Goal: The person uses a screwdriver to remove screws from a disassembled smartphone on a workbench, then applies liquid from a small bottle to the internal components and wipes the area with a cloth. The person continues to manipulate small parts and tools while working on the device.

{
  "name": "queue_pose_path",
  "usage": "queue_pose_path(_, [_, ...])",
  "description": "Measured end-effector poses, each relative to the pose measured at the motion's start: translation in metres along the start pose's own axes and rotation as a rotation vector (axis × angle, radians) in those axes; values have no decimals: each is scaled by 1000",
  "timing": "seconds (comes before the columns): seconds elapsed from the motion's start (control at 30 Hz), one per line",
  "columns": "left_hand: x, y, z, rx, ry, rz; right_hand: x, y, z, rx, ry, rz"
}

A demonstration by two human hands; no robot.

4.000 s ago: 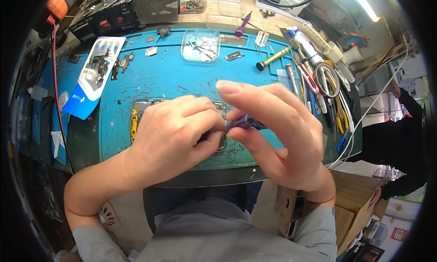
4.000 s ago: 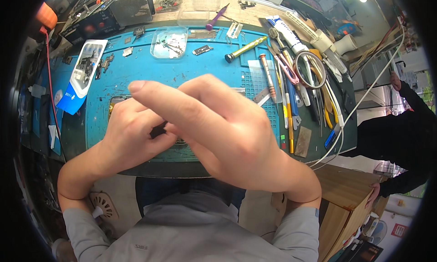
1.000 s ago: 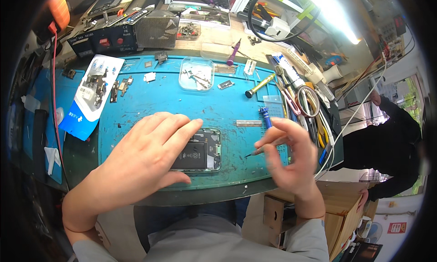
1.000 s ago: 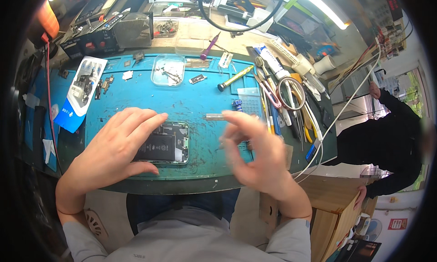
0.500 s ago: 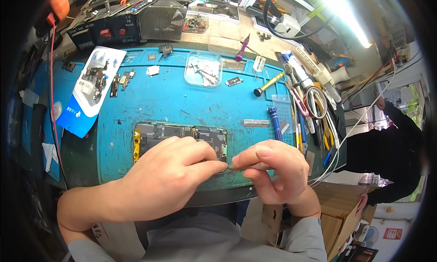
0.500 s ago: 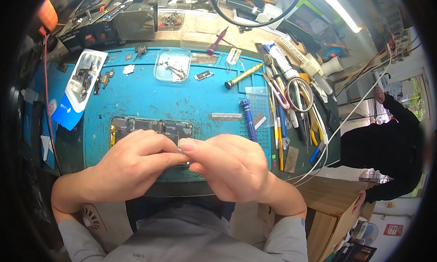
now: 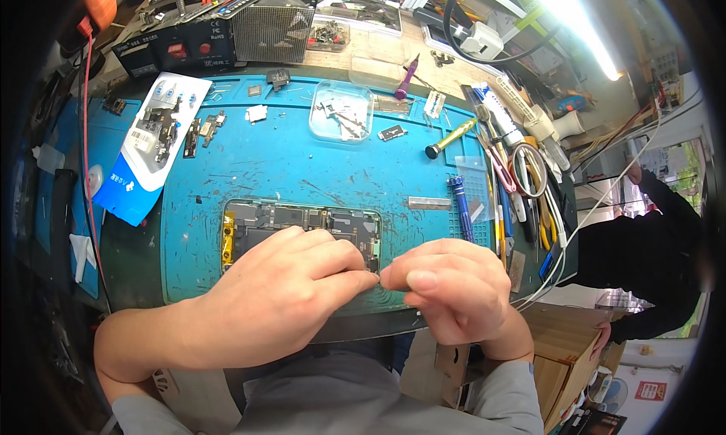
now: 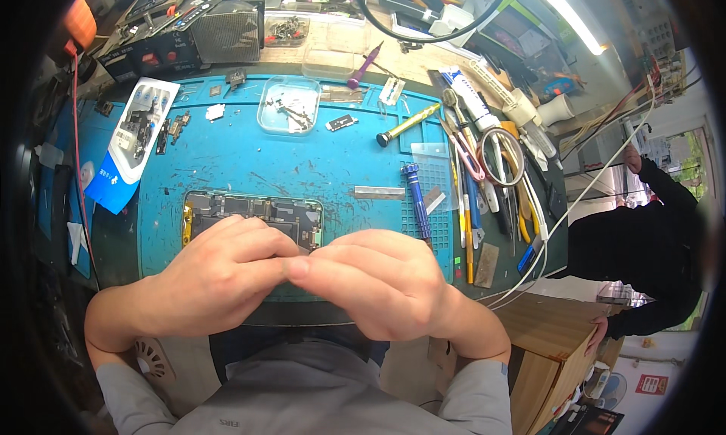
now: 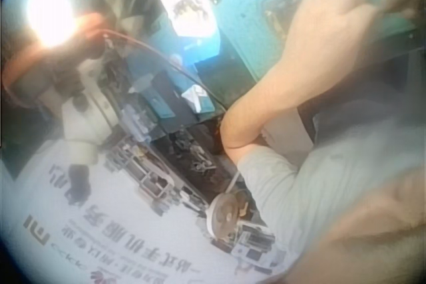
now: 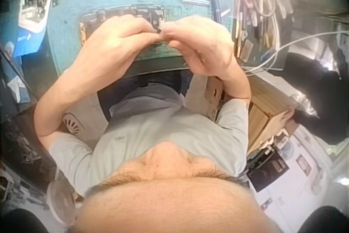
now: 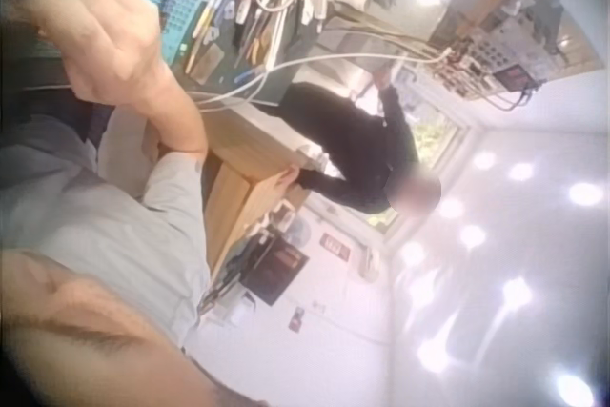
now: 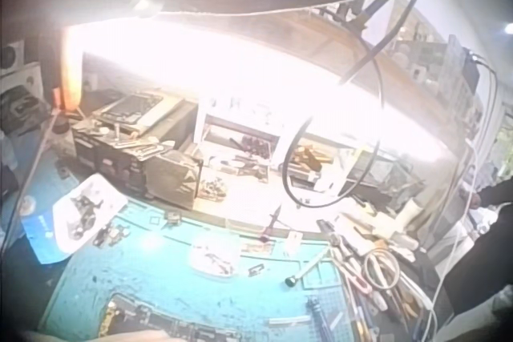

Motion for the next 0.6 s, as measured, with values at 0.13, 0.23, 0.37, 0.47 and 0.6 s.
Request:
queue_pose_path(0.13, [-1, -1, -1, 39, 34, -14, -12, -5, -2, 8, 53, -52])
queue_pose_path(0.23, [-6, -1, -3, 112, 43, -34, -16, -9, -7, 15, 33, 9])
queue_pose_path(0.37, [-7, -2, -4, 125, 70, -47, -18, -5, -10, 22, 32, 36])
queue_pose_path(0.47, [-8, -3, -4, 116, 80, -57, -20, -6, -10, -1, 66, 54])
queue_pose_path(0.6, [-10, -5, -5, 125, 91, -58, -18, -6, -7, -26, 23, 41])
Point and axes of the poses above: each hand's wrist, its own y-axis away from the middle knuckle, its own z-axis out of the palm, x = y × z, the point moved 7 cm from there along -y, towards the middle knuckle, and after that the axes turned 5 degrees about z, right-handed, at the moved point
